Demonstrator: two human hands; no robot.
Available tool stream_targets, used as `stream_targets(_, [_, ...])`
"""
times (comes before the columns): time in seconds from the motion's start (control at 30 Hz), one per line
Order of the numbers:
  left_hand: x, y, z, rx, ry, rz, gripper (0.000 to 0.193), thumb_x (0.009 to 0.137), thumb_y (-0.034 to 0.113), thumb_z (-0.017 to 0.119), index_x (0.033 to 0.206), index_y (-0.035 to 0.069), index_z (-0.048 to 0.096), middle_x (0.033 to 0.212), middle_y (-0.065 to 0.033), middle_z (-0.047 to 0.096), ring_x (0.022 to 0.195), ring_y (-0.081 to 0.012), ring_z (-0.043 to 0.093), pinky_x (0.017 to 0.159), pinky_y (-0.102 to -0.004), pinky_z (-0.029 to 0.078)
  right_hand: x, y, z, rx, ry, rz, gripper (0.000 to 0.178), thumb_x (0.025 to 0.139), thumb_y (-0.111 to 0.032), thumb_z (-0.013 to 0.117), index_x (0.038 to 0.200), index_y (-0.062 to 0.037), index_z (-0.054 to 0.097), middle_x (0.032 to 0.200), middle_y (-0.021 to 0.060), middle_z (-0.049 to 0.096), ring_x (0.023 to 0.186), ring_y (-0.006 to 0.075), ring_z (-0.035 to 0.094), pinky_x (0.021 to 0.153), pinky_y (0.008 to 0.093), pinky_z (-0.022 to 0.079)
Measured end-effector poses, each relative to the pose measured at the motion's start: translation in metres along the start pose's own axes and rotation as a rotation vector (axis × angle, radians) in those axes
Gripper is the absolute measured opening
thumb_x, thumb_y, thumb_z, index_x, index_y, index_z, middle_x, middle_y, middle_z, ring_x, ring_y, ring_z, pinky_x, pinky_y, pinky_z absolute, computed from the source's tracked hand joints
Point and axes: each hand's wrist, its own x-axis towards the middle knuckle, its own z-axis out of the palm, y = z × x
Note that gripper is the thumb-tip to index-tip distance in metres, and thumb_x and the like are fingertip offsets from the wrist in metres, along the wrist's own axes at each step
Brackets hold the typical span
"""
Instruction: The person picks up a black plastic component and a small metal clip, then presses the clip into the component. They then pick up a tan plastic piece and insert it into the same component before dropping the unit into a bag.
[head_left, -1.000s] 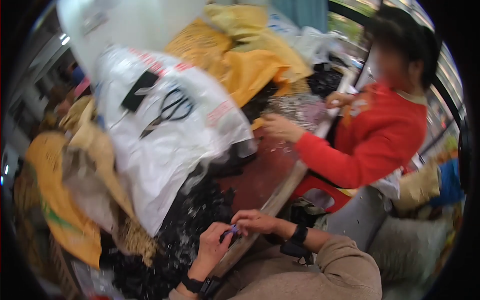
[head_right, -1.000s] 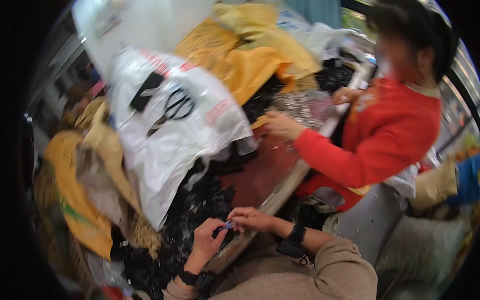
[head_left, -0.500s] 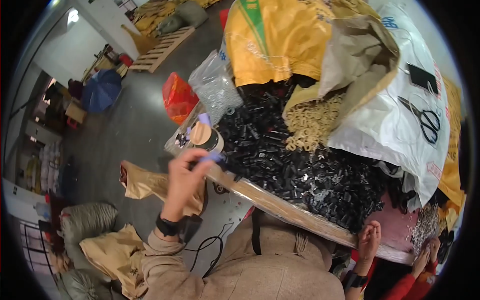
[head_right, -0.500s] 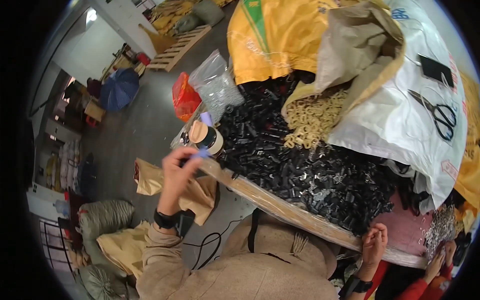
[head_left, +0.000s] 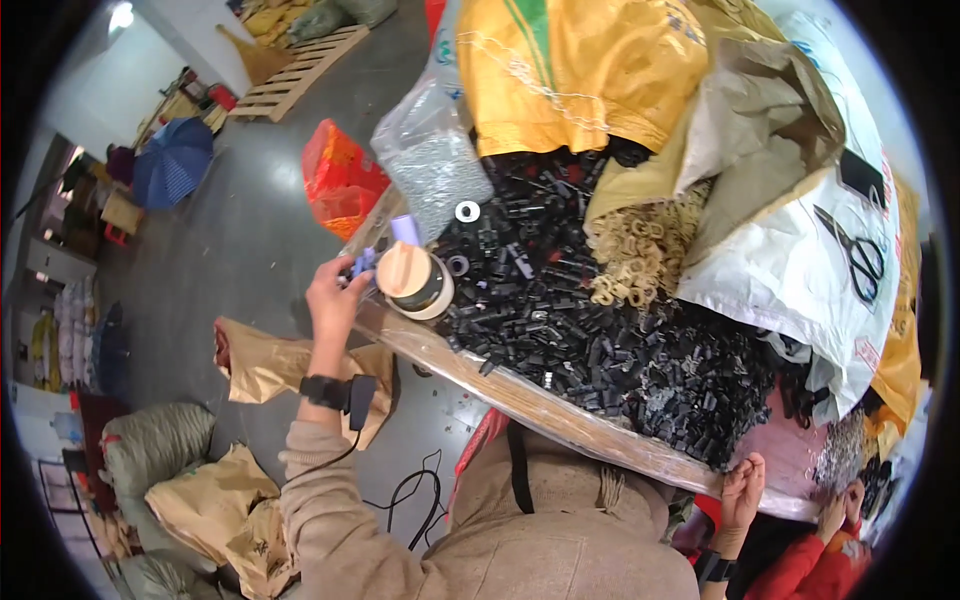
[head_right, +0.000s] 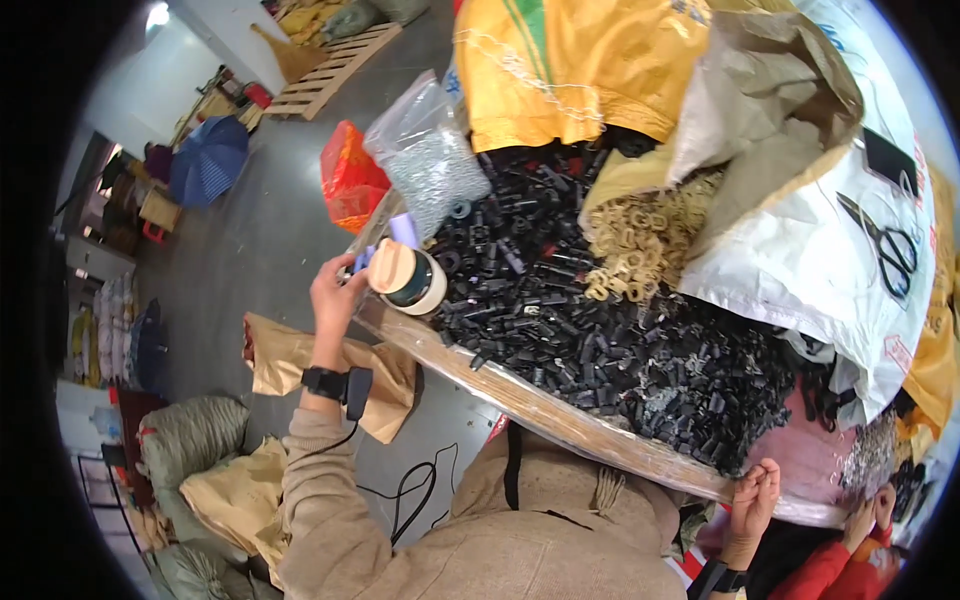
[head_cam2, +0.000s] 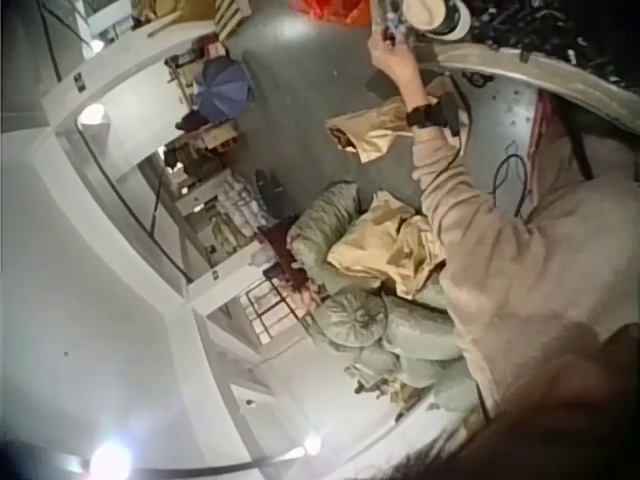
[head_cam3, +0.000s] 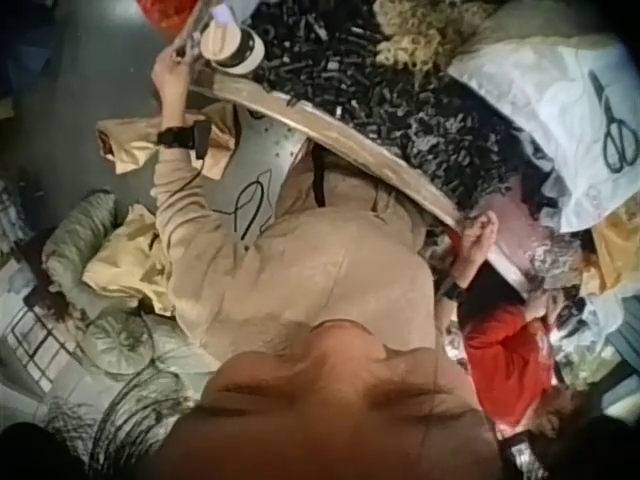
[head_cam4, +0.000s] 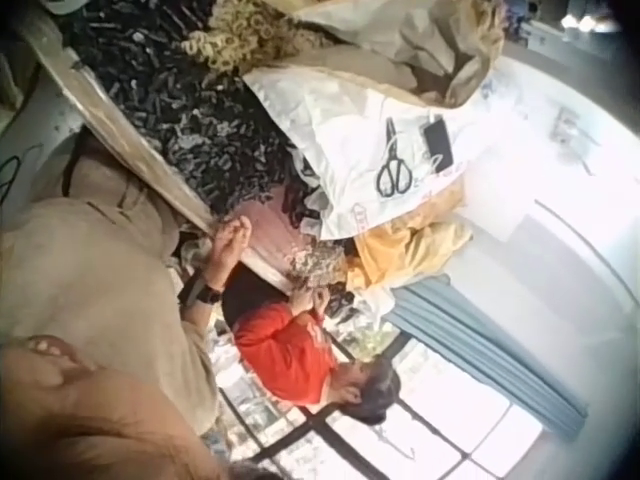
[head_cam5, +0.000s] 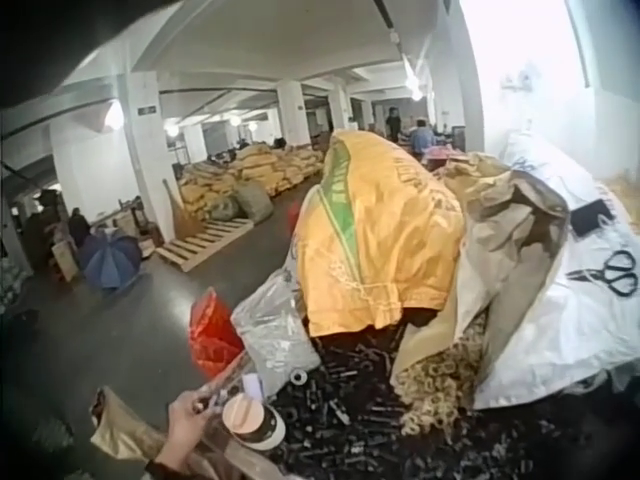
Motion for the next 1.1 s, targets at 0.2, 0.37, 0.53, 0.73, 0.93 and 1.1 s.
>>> stream_targets(0.2, [-0.001,-0.03,-0.002,0.069,0.018,0.135,0.033,0.069,0.016,0.068,0.096,0.0,0.059,0.095,-0.0119,0.06,0.087,-0.022,0.056,0.078,-0.0306,0.043,-0.048,-0.016,-0.005,-0.029,-0.02,-0.002,0.025,0.084,-0.017,0.052,0.102,-0.0015,0.046,0.078,0.0052,0.053,0.068,0.0114,0.049,0.062,0.0225,0.041])
stream_targets(0.37, [0.004,-0.087,-0.019,-0.054,-0.036,-0.111,0.036,0.074,0.02,0.066,0.101,-0.002,0.057,0.09,-0.0063,0.059,0.075,-0.0132,0.053,0.066,-0.0245,0.043,-0.092,-0.019,-0.01,-0.428,-0.042,0.294,0.011,0.079,-0.007,0.054,0.088,0.0001,0.057,0.079,0.0059,0.057,0.073,0.0137,0.054,0.067,0.0235,0.043])
stream_targets(0.53, [-0.004,-0.085,-0.026,-0.326,0.059,-0.169,0.033,0.078,0.025,0.062,0.1,0.001,0.059,0.075,0.002,0.053,0.055,-0.0045,0.037,0.046,-0.019,0.028,-0.136,-0.024,0.001,-0.506,-0.33,0.564,0.023,0.075,-0.013,0.062,0.093,0.0007,0.057,0.085,0.0043,0.057,0.081,0.0125,0.053,0.071,0.024,0.043])
stream_targets(0.73, [-0.09,0.084,-0.058,-0.129,0.182,-0.192,0.027,0.084,0.027,0.055,0.097,0.003,0.058,0.075,-0.0074,0.055,0.057,-0.0159,0.042,0.053,-0.0299,0.035,-0.172,-0.023,-0.014,-0.581,-0.664,0.636,0.038,0.076,-0.017,0.064,0.106,0.0016,0.051,0.095,0.0039,0.056,0.088,0.0102,0.051,0.077,0.0252,0.042])
stream_targets(0.93, [-0.11,0.134,-0.055,-0.048,0.16,0.041,0.03,0.084,0.027,0.054,0.091,-0.002,0.058,0.076,-0.0133,0.057,0.057,-0.0194,0.046,0.054,-0.0337,0.039,-0.195,-0.018,-0.018,-0.029,-0.478,0.8,0.048,0.077,-0.016,0.064,0.115,0.0043,0.044,0.104,0.0055,0.055,0.092,0.0113,0.052,0.081,0.0255,0.042])
stream_targets(1.1, [-0.096,0.165,-0.044,-0.325,0.068,0.078,0.024,0.085,0.02,0.052,0.086,-0.004,0.057,0.076,-0.0141,0.056,0.06,-0.0187,0.048,0.049,-0.0303,0.038,-0.218,-0.004,-0.033,0.487,-0.392,0.934,0.056,0.074,-0.016,0.067,0.118,0.0073,0.041,0.108,0.0072,0.054,0.095,0.0131,0.052,0.083,0.0252,0.041])
